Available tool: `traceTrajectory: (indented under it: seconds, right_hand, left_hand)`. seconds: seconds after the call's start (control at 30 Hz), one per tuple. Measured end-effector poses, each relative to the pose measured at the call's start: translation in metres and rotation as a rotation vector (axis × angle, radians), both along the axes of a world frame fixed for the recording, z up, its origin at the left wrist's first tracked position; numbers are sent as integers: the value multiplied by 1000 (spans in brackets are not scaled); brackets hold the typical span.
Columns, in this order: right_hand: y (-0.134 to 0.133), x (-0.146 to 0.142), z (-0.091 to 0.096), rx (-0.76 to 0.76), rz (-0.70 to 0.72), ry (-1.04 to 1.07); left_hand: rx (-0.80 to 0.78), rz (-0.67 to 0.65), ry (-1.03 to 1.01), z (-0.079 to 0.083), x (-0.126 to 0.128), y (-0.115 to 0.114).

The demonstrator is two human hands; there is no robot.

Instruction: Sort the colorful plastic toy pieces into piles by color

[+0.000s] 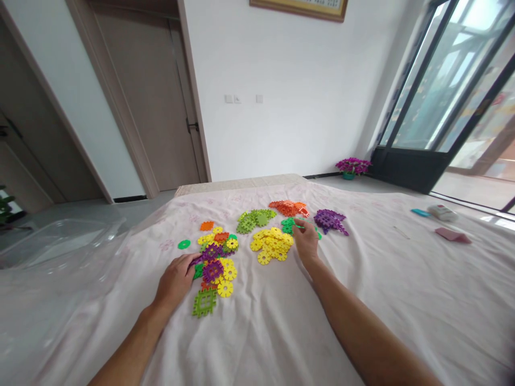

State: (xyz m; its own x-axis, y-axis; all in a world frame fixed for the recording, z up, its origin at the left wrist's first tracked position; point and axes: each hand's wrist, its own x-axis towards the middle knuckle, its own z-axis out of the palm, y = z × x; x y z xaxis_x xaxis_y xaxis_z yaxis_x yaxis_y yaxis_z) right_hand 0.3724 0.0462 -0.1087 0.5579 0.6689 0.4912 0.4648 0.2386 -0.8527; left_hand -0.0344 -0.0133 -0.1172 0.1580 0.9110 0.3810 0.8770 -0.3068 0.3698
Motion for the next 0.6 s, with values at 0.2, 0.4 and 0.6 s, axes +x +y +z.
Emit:
traceTrajectory:
  seconds: [0.2,0.4,0.6]
  right_hand:
    - [-32,-75,15,-49,460,-340]
    - [-68,-115,21,-218,827,-598]
    - [-78,-126,21,-219,842,-900]
  left_hand:
    - [-1,-2,-13,1,1,-1]
    - [5,5,-16,1,2,-1]
    - [26,5,-19,-2,2,1]
